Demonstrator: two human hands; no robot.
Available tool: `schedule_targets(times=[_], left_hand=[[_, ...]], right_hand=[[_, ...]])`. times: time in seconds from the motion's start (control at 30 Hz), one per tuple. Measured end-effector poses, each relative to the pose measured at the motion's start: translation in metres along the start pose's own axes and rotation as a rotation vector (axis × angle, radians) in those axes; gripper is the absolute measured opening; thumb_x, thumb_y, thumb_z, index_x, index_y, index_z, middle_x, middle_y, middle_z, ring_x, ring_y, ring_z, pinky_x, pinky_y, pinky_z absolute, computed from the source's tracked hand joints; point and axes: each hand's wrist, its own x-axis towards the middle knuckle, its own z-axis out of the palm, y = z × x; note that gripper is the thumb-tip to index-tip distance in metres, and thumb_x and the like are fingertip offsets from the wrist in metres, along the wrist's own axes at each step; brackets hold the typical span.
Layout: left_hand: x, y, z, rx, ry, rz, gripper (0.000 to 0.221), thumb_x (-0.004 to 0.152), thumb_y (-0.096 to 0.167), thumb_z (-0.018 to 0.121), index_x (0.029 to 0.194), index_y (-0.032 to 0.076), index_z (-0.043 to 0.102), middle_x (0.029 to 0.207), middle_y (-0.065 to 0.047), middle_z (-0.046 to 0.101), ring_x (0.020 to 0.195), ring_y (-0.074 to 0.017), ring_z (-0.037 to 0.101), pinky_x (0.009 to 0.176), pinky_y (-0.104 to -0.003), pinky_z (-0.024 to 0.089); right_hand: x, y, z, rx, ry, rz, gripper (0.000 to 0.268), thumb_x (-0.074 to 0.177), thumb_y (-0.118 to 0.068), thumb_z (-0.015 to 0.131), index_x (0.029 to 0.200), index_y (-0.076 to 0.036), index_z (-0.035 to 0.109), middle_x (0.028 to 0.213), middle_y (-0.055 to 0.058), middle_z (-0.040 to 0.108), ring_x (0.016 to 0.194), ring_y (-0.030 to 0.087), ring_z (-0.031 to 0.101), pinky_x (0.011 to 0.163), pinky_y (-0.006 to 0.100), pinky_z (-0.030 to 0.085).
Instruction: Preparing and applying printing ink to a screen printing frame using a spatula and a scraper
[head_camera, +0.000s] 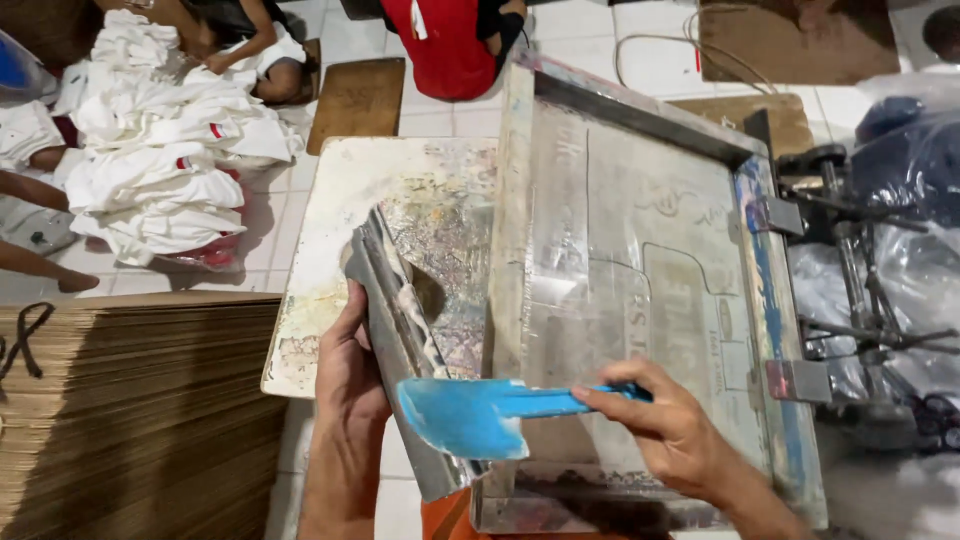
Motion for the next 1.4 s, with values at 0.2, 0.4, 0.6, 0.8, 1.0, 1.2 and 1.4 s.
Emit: schedule_targets(times=[0.2,0.4,0.6,0.8,1.0,1.2,1.4], left_hand=[[-0.008,0.025,-0.001,0.025,0.126,-0.018,0.039,0.089,0.041,0.071,0.116,0.013,0.074,0.092,-0.002,0.074,0.076,-0.0196,0.068,0.074,-0.037,0.06],[-0.029,0.063,0.012,-0.111,0.127,0.199,0.041,0.09,0.04,0.066,0.125,0.019,0.07,0.108,0.0,0.073,0.094,-0.0169,0.068,0.092,-0.036,0.057],[-0.059,0.071,0.032,-0.215,0.381,0.519,0.042,0.088,0.03,0.068,0.125,0.01,0.068,0.115,-0.006,0.075,0.103,-0.0184,0.072,0.093,-0.038,0.065],[-0.056,0.061,0.022,-0.191,0.323,0.744,0.027,0.091,0.031,0.065,0.111,0.013,0.06,0.114,-0.004,0.073,0.104,-0.0152,0.07,0.097,-0.037,0.064],[-0.053,0.056,0.009,-0.13,0.324,0.882,0.113,0.085,0.043,0.074,0.156,0.002,-0.004,0.159,-0.022,0.041,0.142,-0.0313,0.052,0.114,-0.044,0.049],[-0.077,0.046,0.028,0.061,0.271,1.122,0.043,0.096,0.033,0.066,0.131,0.01,0.055,0.118,-0.001,0.069,0.108,-0.013,0.067,0.1,-0.025,0.056],[-0.087,0.024,0.032,0.116,0.208,1.238,0.042,0.101,0.024,0.065,0.137,0.01,0.05,0.128,-0.008,0.063,0.115,-0.0192,0.062,0.102,-0.031,0.054]], right_hand=[[-0.001,-0.013,-0.053,-0.441,0.035,-0.139,0.057,0.092,0.011,0.04,0.129,-0.019,0.071,0.113,0.007,0.061,0.099,0.023,0.064,0.088,0.035,0.05],[0.002,-0.04,-0.058,-0.541,0.248,0.043,0.041,0.088,0.006,0.061,0.123,-0.01,0.073,0.116,0.011,0.061,0.091,0.019,0.066,0.076,0.028,0.059],[0.015,-0.047,-0.042,-0.425,0.617,0.059,0.019,0.085,0.019,0.064,0.098,0.008,0.072,0.095,0.02,0.067,0.07,0.024,0.065,0.069,0.029,0.061],[0.017,-0.058,-0.042,-0.592,0.478,0.006,0.026,0.097,0.005,0.06,0.12,-0.001,0.072,0.111,0.013,0.07,0.084,0.015,0.066,0.081,0.02,0.06],[0.017,-0.064,-0.039,-0.667,0.459,-0.033,0.023,0.087,0.007,0.072,0.107,-0.004,0.077,0.103,0.015,0.072,0.084,0.025,0.065,0.079,0.034,0.052],[0.018,-0.061,-0.041,-0.742,0.336,-0.15,0.026,0.091,0.001,0.066,0.11,-0.012,0.076,0.106,0.016,0.071,0.08,0.029,0.062,0.076,0.039,0.049],[0.025,-0.058,-0.03,-0.782,0.291,-0.188,0.026,0.093,-0.006,0.066,0.115,-0.015,0.076,0.104,0.01,0.069,0.08,0.026,0.061,0.076,0.037,0.049]])
